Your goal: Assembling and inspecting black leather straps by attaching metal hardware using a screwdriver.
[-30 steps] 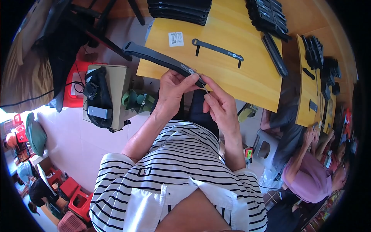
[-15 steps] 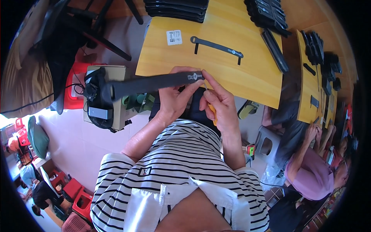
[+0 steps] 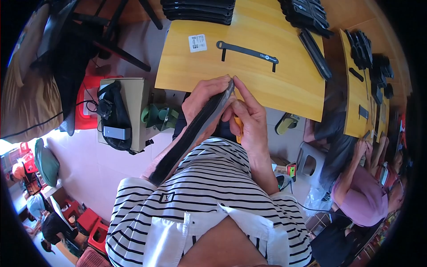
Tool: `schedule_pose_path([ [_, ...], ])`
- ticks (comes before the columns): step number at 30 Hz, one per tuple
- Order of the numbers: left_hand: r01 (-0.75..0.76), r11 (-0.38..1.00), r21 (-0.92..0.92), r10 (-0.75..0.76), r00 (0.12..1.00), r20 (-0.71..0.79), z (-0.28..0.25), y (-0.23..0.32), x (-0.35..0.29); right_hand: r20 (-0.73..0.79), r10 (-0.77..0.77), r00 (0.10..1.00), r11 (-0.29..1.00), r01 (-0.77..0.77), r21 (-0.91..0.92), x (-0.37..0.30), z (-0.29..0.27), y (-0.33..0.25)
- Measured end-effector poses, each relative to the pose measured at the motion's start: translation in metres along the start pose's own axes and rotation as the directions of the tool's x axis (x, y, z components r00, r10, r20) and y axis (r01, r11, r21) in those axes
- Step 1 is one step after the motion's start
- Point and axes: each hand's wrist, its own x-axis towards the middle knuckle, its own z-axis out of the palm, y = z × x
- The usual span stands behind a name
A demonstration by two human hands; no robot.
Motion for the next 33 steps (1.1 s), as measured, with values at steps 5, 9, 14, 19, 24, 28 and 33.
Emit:
schedule_pose_path([
  [5,-0.191,0.978,0.087,0.195,0.980,-0.043,0.002,-0.010,0.003,-0.015,0.076,0.997,0.984,-0.072,0.162,-0.001,0.002,0.001],
  [9,-0.107,0.989,0.099,0.106,0.994,0.013,-0.002,-0.001,0.004,-0.111,-0.063,0.992,0.987,0.045,-0.152,0.001,0.001,0.005],
  [14,-0.117,0.974,0.195,0.096,0.989,0.115,-0.005,-0.002,0.009,-0.142,-0.102,0.985,0.980,0.074,-0.186,0.005,-0.002,0.006],
  [19,0.298,0.945,-0.137,-0.291,0.954,0.073,-0.005,0.003,0.007,-0.129,-0.072,0.989,0.977,0.044,-0.208,0.005,-0.014,0.004],
  [24,0.390,0.870,-0.302,-0.349,0.919,0.182,-0.010,0.002,0.017,-0.110,-0.061,0.992,0.959,0.028,-0.281,0.002,-0.026,-0.004],
  [28,0.569,0.751,-0.335,-0.513,0.822,0.246,-0.018,-0.002,0.019,-0.047,0.000,0.999,0.924,-0.018,-0.381,0.001,-0.030,-0.015],
  [33,0.676,0.632,-0.379,-0.588,0.737,0.335,-0.024,-0.007,0.019,0.045,0.097,0.994,0.881,-0.065,-0.469,0.003,-0.035,-0.027],
])
